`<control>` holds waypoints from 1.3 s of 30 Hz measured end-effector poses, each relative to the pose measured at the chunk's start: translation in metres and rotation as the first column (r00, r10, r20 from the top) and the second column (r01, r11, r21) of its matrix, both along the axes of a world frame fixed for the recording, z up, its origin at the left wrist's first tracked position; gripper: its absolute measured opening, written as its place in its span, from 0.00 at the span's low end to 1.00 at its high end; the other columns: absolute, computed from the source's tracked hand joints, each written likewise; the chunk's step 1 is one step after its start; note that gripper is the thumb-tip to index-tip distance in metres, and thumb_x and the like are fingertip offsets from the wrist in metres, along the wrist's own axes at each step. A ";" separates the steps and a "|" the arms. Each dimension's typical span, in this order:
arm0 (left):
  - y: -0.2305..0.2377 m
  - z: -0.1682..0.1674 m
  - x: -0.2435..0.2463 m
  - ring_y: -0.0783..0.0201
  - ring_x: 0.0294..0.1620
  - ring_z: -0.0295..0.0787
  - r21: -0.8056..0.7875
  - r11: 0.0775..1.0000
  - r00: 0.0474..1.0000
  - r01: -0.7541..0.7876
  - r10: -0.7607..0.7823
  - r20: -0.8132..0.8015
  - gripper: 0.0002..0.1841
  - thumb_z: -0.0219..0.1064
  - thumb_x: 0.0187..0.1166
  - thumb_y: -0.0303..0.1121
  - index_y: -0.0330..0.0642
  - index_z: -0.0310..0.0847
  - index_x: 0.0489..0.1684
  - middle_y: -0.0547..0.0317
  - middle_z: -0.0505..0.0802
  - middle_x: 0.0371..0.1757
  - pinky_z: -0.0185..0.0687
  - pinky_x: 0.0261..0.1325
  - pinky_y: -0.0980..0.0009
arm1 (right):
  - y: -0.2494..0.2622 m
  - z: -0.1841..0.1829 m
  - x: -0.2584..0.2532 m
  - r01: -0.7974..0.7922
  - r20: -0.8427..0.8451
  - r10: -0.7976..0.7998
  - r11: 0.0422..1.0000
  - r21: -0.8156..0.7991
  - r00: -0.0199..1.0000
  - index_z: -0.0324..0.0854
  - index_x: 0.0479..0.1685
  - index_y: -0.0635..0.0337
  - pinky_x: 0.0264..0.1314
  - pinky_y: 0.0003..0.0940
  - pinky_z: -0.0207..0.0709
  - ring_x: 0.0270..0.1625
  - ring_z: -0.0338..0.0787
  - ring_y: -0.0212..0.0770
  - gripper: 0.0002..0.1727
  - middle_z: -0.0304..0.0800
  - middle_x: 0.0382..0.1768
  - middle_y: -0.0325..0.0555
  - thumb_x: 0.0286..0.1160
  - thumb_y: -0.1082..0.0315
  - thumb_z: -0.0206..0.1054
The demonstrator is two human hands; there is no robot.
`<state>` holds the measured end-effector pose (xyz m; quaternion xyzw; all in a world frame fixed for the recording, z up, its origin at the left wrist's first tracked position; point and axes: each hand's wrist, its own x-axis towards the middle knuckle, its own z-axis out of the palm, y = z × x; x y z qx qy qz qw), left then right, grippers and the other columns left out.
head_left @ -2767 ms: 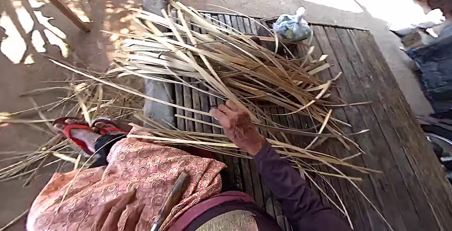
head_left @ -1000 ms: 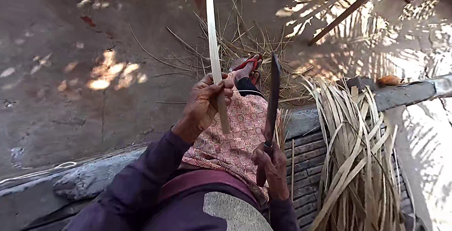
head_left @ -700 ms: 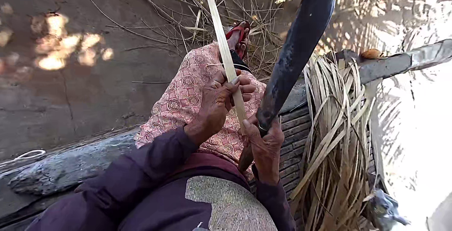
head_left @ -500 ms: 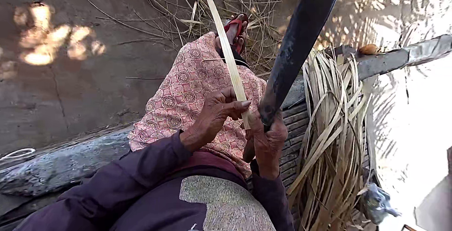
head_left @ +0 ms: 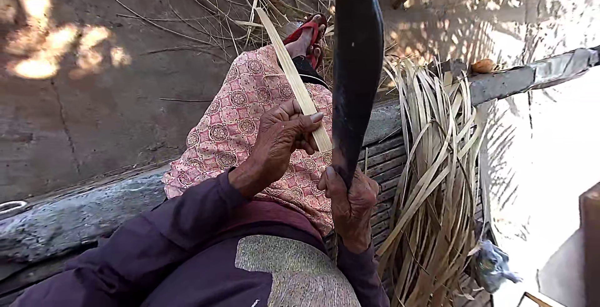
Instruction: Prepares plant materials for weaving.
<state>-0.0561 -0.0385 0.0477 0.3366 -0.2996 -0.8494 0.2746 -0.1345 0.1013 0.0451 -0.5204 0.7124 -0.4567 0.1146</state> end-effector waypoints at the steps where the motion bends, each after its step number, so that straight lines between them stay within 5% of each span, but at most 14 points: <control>1: 0.000 -0.001 0.000 0.79 0.17 0.84 -0.005 1.000 1.000 -0.008 0.008 -0.004 0.12 0.55 0.84 0.17 0.44 0.79 0.35 0.68 0.91 0.22 0.82 0.22 0.84 | 0.000 0.000 0.000 0.000 -0.017 0.000 1.000 0.005 1.000 0.81 0.66 0.75 0.27 0.16 0.73 0.20 0.77 0.24 0.22 0.84 0.19 0.42 0.87 0.65 0.54; 17: 0.000 -0.014 0.014 0.79 0.18 0.82 -0.047 0.994 0.993 0.100 -0.102 -0.053 0.09 0.53 0.89 0.25 0.43 0.79 0.42 0.66 0.88 0.26 0.82 0.24 0.85 | -0.004 0.001 0.005 -0.004 -0.264 0.013 0.999 0.033 0.964 0.78 0.69 0.76 0.29 0.21 0.75 0.22 0.80 0.32 0.23 0.87 0.24 0.48 0.83 0.68 0.57; 22: 0.005 -0.019 0.021 0.79 0.32 0.89 -0.014 0.989 0.986 0.145 -0.145 -0.076 0.08 0.54 0.89 0.27 0.49 0.78 0.40 0.67 0.91 0.33 0.87 0.37 0.81 | -0.001 -0.001 0.007 -0.008 -0.306 0.020 0.999 0.041 0.952 0.76 0.74 0.73 0.31 0.24 0.76 0.24 0.82 0.35 0.25 0.88 0.26 0.49 0.82 0.66 0.58; 39: 0.023 -0.023 0.022 0.80 0.24 0.86 0.159 0.974 0.983 0.161 -0.144 -0.117 0.11 0.53 0.88 0.25 0.48 0.78 0.38 0.68 0.88 0.26 0.84 0.31 0.84 | 0.001 -0.012 0.013 0.034 -0.373 -0.029 0.999 0.008 0.927 0.81 0.56 0.73 0.34 0.27 0.82 0.29 0.89 0.40 0.16 0.90 0.29 0.52 0.76 0.71 0.61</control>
